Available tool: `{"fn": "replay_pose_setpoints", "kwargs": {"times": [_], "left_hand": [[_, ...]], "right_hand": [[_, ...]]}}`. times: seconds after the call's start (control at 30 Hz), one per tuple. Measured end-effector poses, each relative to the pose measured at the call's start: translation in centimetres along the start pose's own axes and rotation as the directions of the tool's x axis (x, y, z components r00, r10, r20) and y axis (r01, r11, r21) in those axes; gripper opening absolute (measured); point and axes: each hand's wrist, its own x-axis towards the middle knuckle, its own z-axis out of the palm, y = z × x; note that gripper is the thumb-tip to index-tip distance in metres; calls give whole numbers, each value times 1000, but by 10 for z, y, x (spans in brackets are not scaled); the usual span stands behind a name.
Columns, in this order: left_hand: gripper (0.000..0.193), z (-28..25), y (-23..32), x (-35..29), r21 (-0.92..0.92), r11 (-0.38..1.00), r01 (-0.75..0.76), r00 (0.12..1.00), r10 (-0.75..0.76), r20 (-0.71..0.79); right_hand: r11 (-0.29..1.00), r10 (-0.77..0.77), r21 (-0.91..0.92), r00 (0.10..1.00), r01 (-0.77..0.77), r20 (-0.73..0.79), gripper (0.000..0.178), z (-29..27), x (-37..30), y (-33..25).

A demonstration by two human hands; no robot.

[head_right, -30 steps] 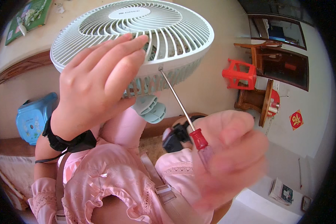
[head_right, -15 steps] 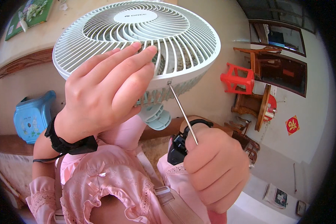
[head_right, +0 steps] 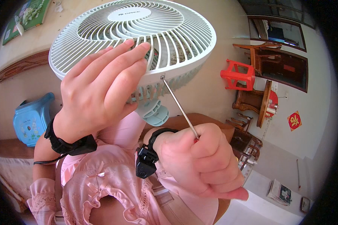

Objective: Disassemble and repair a small portable fan using a screwdriver.

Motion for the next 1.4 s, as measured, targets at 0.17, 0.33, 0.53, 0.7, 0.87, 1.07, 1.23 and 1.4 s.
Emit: {"fn": "replay_pose_setpoints", "kwargs": {"times": [0.17,0.33,0.53,0.7,0.87,1.07,1.23,1.4], "left_hand": [[32,-1,2,-1,-14,1000,17,1000,-17,15],[35,0,3,-4,15,999,38,999,-38,7],[51,-5,-6,6,-34,998,-43,990,47,131],[52,-4,0,4,-40,999,-31,993,35,114],[49,-3,5,6,-28,999,-28,991,31,129],[42,-4,4,1,-20,1000,-8,997,10,76],[40,2,4,2,-40,999,-3,998,6,62],[39,1,2,4,-35,999,-16,998,18,53]], "right_hand": [[999,36,-17,973,-40,-230,46,3,0,-2],[992,-43,-129,937,-3,-348,42,16,-15,4],[972,152,-182,988,-149,1,38,-17,21,-7],[988,155,-82,893,-133,422,24,-37,53,-14],[898,103,152,533,-413,840,31,-27,61,16],[975,16,182,861,-125,509,48,-11,29,15],[994,59,77,986,-72,155,48,-13,22,8],[972,-67,-224,997,70,24,49,12,-1,7]]}}
